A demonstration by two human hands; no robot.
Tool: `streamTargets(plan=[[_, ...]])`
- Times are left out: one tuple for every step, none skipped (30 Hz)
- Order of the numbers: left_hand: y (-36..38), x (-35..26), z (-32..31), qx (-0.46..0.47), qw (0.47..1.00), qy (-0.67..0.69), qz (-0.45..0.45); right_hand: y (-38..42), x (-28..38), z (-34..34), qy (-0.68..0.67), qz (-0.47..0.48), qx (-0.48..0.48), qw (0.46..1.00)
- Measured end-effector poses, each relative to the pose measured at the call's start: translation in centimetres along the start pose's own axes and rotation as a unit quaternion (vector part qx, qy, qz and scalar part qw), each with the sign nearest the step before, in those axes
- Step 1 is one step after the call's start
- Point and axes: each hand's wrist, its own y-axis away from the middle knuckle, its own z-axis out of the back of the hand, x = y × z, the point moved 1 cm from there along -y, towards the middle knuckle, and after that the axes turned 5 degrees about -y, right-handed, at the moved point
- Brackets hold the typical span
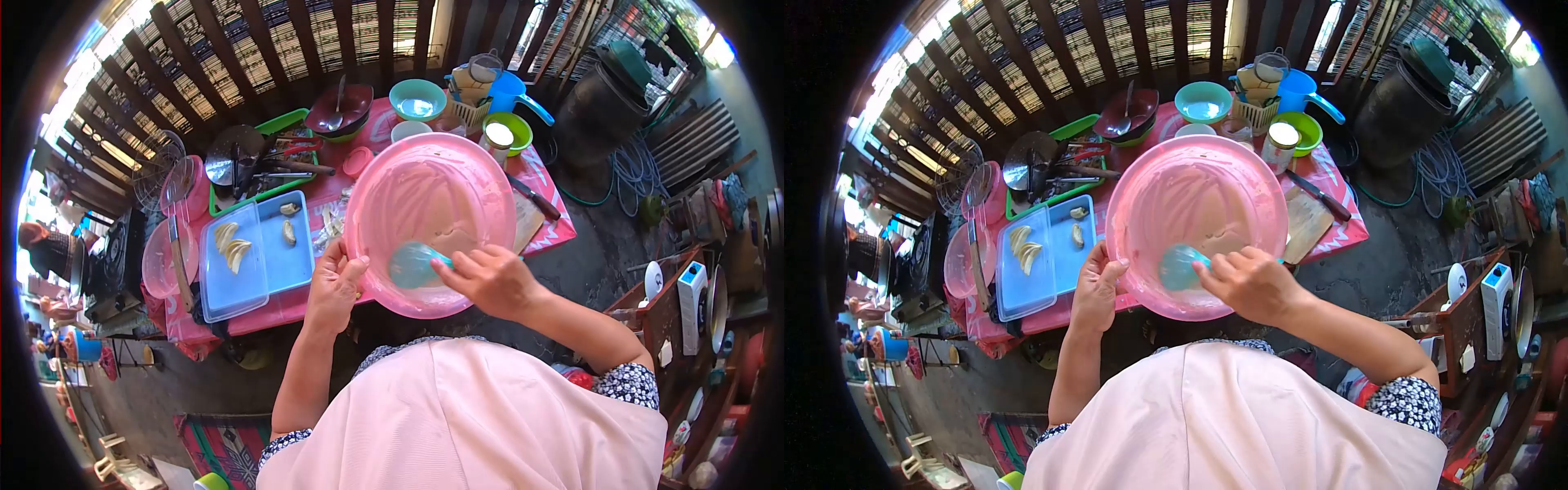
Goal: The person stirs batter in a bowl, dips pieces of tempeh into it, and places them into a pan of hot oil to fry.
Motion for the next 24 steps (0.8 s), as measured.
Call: streamTargets(plan=[[0.1, 0.2, 0.2, 0.001, 1.000, -0.001, -0.002, 0.0, -0.7, 0.4, -0.029, 0.001, -0.006, 1.000], [0.3, 0.2, 0.1, -0.001, 1.000, 0.000, -0.002, -0.3, -1.3, 0.7, -0.058, 0.000, -0.012, 0.998], [0.4, -0.1, -0.2, -0.011, 1.000, 0.007, -0.004, -1.0, -1.9, 0.9, -0.058, 0.001, -0.011, 0.998], [0.4, -0.4, -0.7, -0.020, 1.000, 0.014, -0.007, -1.9, -2.6, 1.2, -0.031, -0.055, -0.058, 0.996], [0.6, -0.7, -1.1, -0.019, 1.000, 0.015, -0.008, -2.8, -3.3, 1.4, -0.004, -0.111, -0.105, 0.988], [0.7, -1.0, -1.5, -0.028, 0.999, 0.020, -0.011, -3.4, -3.6, 0.8, -0.013, -0.135, -0.117, 0.984], [0.8, -1.3, -1.6, -0.039, 0.999, 0.024, -0.014, -3.2, -3.4, 0.2, -0.012, -0.136, -0.119, 0.984], [0.8, -1.2, -1.3, -0.038, 0.999, 0.023, -0.017, -2.8, -2.9, -0.4, -0.038, -0.115, -0.100, 0.988], [0.8, -1.0, -0.5, -0.031, 0.999, 0.007, -0.013, -2.5, -2.2, -0.8, -0.065, -0.092, -0.080, 0.990], [0.8, -0.9, 0.0, -0.025, 1.000, -0.009, -0.007, -1.6, -1.3, -0.9, -0.076, -0.067, -0.061, 0.993], [0.7, -0.9, 0.1, -0.029, 1.000, -0.007, -0.009, -1.3, -1.2, -0.5, -0.076, -0.063, -0.061, 0.993], [0.7, -0.8, 0.1, -0.032, 0.999, -0.003, -0.018, -1.1, -1.2, 0.0, -0.110, -0.081, -0.055, 0.989], [0.9, -0.6, 0.1, -0.035, 0.999, 0.000, -0.023, -0.8, -1.1, 0.4, -0.146, -0.103, -0.046, 0.983], [1.0, -0.2, 0.5, -0.034, 0.999, 0.001, -0.019, -1.5, -2.1, 0.6, -0.126, -0.118, -0.085, 0.981], [0.7, 0.1, 1.0, -0.024, 0.999, -0.020, -0.009, -2.5, -2.8, 1.3, -0.085, -0.177, -0.091, 0.976], [0.4, 0.2, 1.1, -0.012, 0.999, -0.042, -0.002, -3.0, -4.1, 0.8, -0.077, -0.191, -0.108, 0.973], [0.5, 0.0, 0.9, -0.008, 0.999, -0.042, -0.004, -3.0, -5.0, -0.2, -0.069, -0.205, -0.125, 0.968], [0.8, -0.4, 0.6, -0.015, 0.999, -0.036, -0.008, -2.4, -4.7, -0.8, -0.066, -0.206, -0.128, 0.968], [0.9, -0.8, 0.3, -0.023, 0.999, -0.029, -0.011, -1.5, -3.8, -1.4, -0.077, -0.179, -0.102, 0.975], [1.1, -1.1, 0.1, -0.025, 0.999, -0.028, -0.012, -0.8, -2.9, -1.7, -0.090, -0.151, -0.074, 0.982], [1.2, -1.3, -0.1, -0.042, 0.999, -0.012, -0.011, -0.2, -2.2, -1.6, -0.090, -0.149, -0.074, 0.982], [1.3, -1.4, -0.1, -0.059, 0.998, 0.004, -0.009, 0.4, -1.6, -1.5, -0.122, -0.139, -0.058, 0.981], [1.2, -1.2, 0.2, -0.059, 0.998, 0.005, -0.007, 0.7, -1.2, -1.3, -0.154, -0.131, -0.040, 0.978], [1.1, -0.8, 0.6, -0.046, 0.999, -0.014, -0.003, -0.1, -1.7, -0.8, -0.123, -0.180, -0.071, 0.973]])
